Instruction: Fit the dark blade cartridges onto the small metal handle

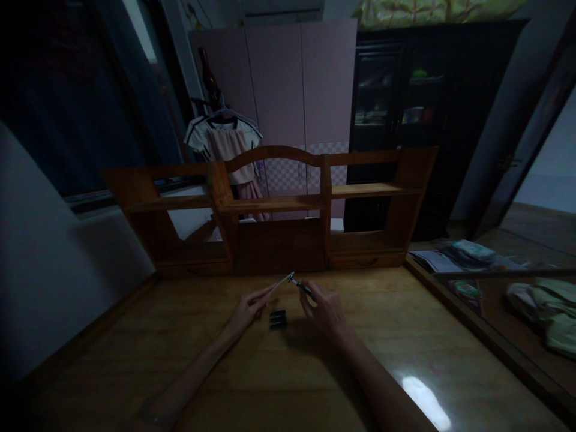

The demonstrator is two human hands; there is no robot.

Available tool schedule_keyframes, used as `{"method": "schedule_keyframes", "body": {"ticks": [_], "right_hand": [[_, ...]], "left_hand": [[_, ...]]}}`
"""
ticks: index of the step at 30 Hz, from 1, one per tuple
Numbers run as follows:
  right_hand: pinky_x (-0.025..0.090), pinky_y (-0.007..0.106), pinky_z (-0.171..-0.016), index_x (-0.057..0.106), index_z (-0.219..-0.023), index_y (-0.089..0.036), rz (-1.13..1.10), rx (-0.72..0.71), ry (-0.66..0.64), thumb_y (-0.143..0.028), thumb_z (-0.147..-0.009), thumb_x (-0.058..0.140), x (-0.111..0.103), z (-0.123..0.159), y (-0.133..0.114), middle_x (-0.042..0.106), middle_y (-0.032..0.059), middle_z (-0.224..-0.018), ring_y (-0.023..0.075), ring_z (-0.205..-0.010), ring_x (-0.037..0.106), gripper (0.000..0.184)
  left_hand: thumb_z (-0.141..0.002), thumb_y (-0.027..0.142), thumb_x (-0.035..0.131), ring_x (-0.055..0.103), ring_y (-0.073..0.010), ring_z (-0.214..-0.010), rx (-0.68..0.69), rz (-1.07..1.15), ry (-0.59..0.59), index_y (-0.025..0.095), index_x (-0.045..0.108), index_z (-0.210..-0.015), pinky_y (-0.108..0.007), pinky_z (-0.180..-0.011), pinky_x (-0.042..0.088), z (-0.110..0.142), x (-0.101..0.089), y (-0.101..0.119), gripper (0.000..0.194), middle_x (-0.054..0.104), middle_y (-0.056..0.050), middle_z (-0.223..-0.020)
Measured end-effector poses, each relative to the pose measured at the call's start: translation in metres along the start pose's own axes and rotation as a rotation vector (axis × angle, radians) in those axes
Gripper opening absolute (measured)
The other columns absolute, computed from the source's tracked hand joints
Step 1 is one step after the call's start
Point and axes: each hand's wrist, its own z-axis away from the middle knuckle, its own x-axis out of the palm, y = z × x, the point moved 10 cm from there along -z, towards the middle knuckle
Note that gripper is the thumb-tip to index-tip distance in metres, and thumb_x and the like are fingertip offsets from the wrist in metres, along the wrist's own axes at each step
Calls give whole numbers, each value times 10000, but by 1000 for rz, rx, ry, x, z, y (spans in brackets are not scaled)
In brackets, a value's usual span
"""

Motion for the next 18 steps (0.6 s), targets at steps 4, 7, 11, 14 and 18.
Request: {"method": "schedule_keyframes", "body": {"ticks": [4, 7, 11, 14, 18], "right_hand": [[438, 236, -680, 567, -1091, -218, -10, 0, -3, -251, -889, 499, 0, 0, -1, 664, 28, -946, 140, -784, 637, 215], [436, 227, -670, 567, -1083, -221, -3, 7, 20, -248, -886, 509, -3, -1, 0, 666, 19, -933, 135, -782, 638, 207], [435, 213, -676, 548, -1101, -234, 3, -6, 65, -233, -877, 533, -7, -1, 0, 664, -8, -949, 116, -784, 639, 224], [427, 210, -643, 543, -1095, -242, 18, -4, 51, -241, -875, 539, -7, -1, 0, 666, -24, -924, 110, -760, 639, 220], [431, 222, -648, 550, -1097, -224, 6, -8, 47, -247, -883, 524, -8, -1, -2, 667, 5, -927, 129, -767, 640, 217]], "left_hand": [[-849, 480, 530, 287, -27, -460, 12, -13, -18, 176, 505, -1327, -161, -402, 187, 0, 1, 2, 567, 503, -20, -771], [-851, 475, 530, 293, -29, -471, 15, -48, -36, 173, 532, -1303, -157, -416, 197, 0, 3, 3, 544, 489, -15, -740], [-850, 472, 530, 300, -31, -483, 6, -63, -27, 183, 519, -1315, -155, -423, 204, 1, 2, 4, 547, 509, -21, -769], [-855, 468, 526, 298, -35, -485, 7, -50, -35, 178, 514, -1320, -158, -424, 194, 2, 3, 5, 548, 502, -21, -757], [-837, 473, 548, 309, -39, -494, 9, -27, 1, 150, 536, -1300, -166, -440, 210, 3, 0, 9, 564, 523, -34, -753]]}}
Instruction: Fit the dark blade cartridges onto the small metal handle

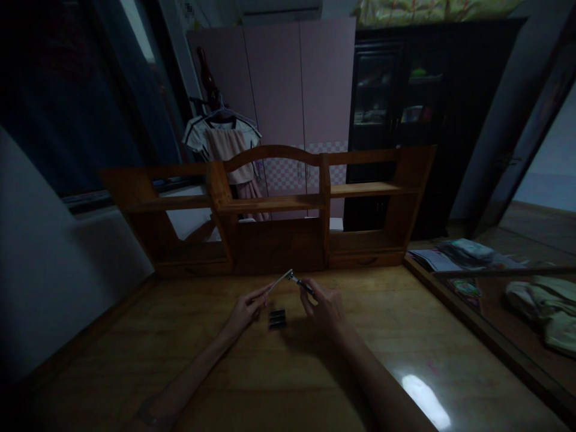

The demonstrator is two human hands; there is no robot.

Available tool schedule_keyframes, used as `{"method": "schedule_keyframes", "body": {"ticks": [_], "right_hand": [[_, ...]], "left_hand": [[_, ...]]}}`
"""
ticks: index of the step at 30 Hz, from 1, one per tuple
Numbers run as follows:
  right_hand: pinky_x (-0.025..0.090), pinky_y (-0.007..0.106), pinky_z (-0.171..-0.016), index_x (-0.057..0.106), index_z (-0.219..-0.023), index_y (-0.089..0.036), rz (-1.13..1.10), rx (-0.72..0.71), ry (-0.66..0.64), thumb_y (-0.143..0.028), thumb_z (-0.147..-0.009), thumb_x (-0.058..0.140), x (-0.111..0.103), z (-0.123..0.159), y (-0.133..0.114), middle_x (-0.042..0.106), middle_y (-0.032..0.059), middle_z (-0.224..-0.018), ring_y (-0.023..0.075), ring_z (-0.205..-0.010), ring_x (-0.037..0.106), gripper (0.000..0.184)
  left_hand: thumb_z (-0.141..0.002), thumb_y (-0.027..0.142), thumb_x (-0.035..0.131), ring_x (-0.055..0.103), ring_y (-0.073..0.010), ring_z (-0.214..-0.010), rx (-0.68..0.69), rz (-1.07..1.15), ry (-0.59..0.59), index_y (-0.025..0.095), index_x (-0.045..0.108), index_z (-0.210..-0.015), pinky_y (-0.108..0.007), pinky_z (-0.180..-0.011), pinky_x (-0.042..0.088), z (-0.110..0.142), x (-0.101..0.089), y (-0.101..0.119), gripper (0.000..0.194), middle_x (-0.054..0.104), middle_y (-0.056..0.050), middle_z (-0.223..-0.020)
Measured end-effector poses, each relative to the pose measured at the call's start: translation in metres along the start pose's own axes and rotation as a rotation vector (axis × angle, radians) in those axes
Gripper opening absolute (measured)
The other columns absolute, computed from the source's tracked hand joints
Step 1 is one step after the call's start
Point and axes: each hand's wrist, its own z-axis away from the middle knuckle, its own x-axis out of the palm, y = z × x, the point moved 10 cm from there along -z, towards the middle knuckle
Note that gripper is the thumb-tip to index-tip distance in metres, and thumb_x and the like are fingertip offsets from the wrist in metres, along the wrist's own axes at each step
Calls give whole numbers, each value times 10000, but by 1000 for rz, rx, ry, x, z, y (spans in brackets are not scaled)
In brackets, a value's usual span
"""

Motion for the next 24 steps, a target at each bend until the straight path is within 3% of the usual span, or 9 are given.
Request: {"method": "schedule_keyframes", "body": {"ticks": [10, 15, 20, 24], "right_hand": [[446, 239, -680, 552, -1105, -225, -18, 24, -1, -256, -884, 514, 1, 0, 5, 664, 23, -950, 147, -785, 641, 226], [422, 223, -622, 551, -1080, -214, -28, 65, -22, -286, -881, 524, 3, 1, 10, 662, 19, -886, 137, -739, 633, 212], [367, 214, -542, 556, -966, -173, -218, 316, 35, -387, -896, 503, -1, 1, 32, 586, 16, -715, 109, -591, 532, 231], [295, 205, -473, 571, -903, -146, -532, 516, -7, -488, -869, 506, 16, 3, 53, 458, 1, -629, 96, -547, 417, 350]], "left_hand": [[-836, 472, 547, 286, -33, -475, -8, -6, 9, 168, 519, -1314, -163, -423, 191, -2, -3, -8, 568, 499, -17, -741], [-852, 437, 536, 315, -44, -498, 46, -38, 29, 162, 526, -1310, -168, -446, 238, 2, -1, 6, 534, 529, -29, -778], [-877, 386, 509, 482, -109, -709, 168, -150, 91, 165, 551, -1281, -206, -666, 398, 4, -5, 23, 463, 600, -51, -903], [-896, 342, 488, 512, -131, -819, 297, -174, 145, 182, 540, -1289, -241, -805, 398, 7, -10, 37, 428, 598, -59, -1003]]}}
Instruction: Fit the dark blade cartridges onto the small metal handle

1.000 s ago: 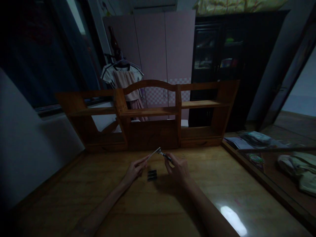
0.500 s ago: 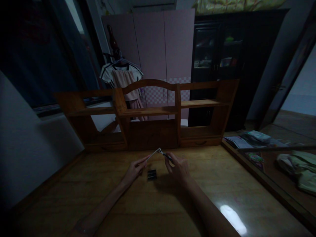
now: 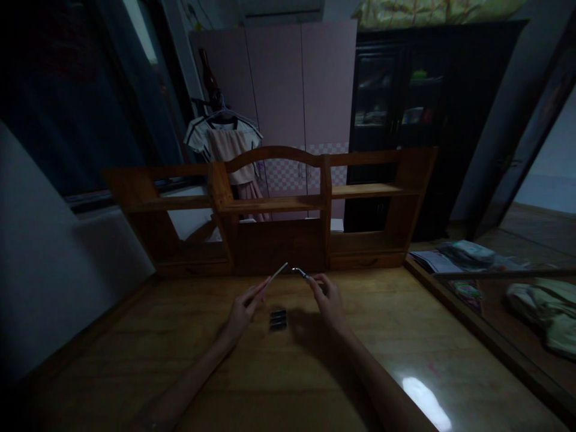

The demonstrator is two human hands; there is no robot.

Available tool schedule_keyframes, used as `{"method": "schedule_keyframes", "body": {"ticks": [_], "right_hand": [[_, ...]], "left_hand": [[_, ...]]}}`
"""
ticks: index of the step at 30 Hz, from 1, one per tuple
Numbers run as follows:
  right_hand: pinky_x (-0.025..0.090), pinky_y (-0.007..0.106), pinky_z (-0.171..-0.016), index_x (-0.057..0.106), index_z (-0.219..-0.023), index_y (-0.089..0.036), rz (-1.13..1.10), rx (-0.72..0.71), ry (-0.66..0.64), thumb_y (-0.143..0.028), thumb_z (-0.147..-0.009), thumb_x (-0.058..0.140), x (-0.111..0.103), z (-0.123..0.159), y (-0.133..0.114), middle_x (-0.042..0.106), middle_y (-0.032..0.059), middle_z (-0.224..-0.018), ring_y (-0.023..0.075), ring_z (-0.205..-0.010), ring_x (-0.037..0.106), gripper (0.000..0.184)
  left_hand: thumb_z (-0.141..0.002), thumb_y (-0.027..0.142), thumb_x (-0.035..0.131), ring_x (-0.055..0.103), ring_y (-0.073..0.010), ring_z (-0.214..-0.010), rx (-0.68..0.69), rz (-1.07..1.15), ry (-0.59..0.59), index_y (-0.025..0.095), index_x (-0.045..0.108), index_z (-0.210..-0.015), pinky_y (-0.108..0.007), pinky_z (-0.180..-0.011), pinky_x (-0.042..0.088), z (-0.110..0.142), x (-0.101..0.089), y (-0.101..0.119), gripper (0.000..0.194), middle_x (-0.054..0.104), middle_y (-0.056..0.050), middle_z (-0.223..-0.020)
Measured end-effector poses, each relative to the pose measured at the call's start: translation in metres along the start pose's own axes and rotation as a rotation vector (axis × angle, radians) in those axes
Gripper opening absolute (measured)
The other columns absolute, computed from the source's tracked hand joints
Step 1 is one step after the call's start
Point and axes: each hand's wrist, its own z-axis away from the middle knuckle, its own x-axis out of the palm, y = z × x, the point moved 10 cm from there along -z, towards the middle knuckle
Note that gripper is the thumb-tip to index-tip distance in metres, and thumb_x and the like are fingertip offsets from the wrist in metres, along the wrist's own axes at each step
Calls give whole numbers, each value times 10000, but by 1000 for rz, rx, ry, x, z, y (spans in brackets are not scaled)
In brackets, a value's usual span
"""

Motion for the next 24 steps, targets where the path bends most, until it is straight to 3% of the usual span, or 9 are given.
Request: {"method": "schedule_keyframes", "body": {"ticks": [4, 10, 18, 24], "right_hand": [[156, 190, -408, 548, -893, -134, -262, 194, -152, -551, -817, 543, 20, -2, 25, 281, -49, -541, 66, -453, 244, 424], [129, 184, -394, 531, -882, -133, -448, 304, -228, -538, -826, 544, 36, 5, 38, 237, -65, -534, 53, -435, 187, 409], [94, 183, -389, 512, -872, -140, -575, 359, -264, -534, -838, 535, 39, 3, 38, 197, -77, -499, 47, -411, 141, 396], [91, 185, -382, 513, -867, -134, -559, 341, -236, -541, -831, 545, 34, -1, 39, 208, -77, -495, 41, -402, 147, 409]], "left_hand": [[-911, 315, 468, 505, -131, -808, 57, -41, -4, 193, 521, -1309, -236, -785, 394, 3, 2, 12, 420, 569, -52, -919], [-924, 297, 446, 502, -129, -815, 77, -112, -30, 221, 498, -1329, -229, -771, 389, 3, 7, 15, 416, 546, -51, -918], [-919, 314, 449, 513, -139, -809, 69, -201, -30, 230, 524, -1305, -233, -755, 396, 2, 7, 3, 403, 554, -58, -897], [-922, 315, 460, 523, -135, -893, 70, -117, 14, 218, 516, -1312, -234, -823, 396, 2, 0, 11, 406, 569, -62, -1023]]}}
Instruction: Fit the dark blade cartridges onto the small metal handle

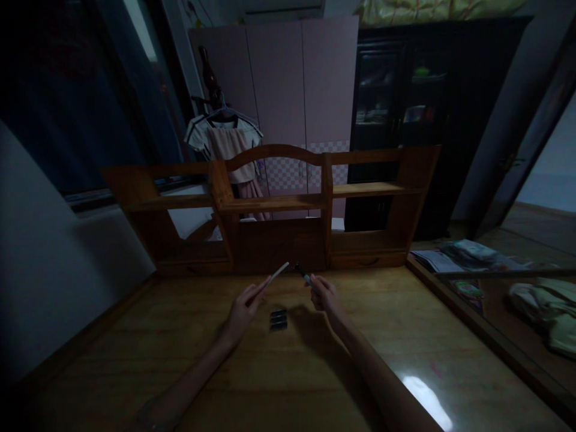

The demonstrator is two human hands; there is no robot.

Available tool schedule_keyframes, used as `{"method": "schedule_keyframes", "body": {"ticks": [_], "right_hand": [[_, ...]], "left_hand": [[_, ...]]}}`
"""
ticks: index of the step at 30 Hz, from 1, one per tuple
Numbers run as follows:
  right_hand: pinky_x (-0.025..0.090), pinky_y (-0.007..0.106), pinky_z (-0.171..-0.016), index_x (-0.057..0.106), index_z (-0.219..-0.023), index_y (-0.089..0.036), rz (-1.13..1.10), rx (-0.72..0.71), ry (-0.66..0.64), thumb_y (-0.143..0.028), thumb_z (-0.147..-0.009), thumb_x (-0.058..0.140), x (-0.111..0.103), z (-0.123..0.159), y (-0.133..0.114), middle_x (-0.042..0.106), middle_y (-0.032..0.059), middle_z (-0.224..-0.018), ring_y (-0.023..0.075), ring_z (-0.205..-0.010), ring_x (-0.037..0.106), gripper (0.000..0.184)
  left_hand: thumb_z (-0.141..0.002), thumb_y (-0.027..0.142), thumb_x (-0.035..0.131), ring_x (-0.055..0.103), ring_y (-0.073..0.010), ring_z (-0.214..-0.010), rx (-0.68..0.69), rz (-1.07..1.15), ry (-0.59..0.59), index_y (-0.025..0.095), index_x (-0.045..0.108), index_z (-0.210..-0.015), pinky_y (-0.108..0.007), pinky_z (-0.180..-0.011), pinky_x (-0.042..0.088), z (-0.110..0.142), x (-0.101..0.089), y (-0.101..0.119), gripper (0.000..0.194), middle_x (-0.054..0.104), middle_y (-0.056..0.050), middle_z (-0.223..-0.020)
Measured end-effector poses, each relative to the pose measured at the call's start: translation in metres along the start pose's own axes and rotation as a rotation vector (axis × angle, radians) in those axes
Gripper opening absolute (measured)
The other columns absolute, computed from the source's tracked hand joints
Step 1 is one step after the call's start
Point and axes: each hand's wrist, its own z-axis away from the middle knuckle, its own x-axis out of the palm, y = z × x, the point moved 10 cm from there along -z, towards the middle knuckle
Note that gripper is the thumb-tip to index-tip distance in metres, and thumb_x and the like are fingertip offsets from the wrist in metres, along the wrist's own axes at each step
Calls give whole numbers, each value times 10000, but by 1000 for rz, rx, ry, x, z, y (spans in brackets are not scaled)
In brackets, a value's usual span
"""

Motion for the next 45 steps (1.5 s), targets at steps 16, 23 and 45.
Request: {"method": "schedule_keyframes", "body": {"ticks": [16, 23, 45], "right_hand": [[152, 194, -384, 523, -882, -120, 172, -38, 26, -558, -832, 529, 9, 4, 4, 279, -58, -517, 53, -427, 230, 440], [144, 194, -375, 513, -869, -120, 106, -50, 58, -563, -829, 529, 7, 4, 5, 250, -65, -515, 52, -422, 205, 445], [161, 186, -376, 517, -897, -127, 68, -6, 96, -579, -834, 509, -2, 5, 8, 267, -61, -513, 55, -414, 234, 456]], "left_hand": [[-912, 336, 478, 516, -135, -874, -53, 93, -61, 193, 528, -1303, -239, -823, 391, 1, 10, -9, 418, 579, -61, -1009], [-912, 337, 482, 526, -143, -899, -48, 94, -77, 193, 524, -1306, -248, -834, 401, 0, 13, -11, 422, 588, -70, -1056], [-929, 317, 453, 510, -120, -841, 9, -32, -71, 244, 481, -1334, -225, -779, 398, 2, 12, -7, 413, 544, -37, -920]]}}
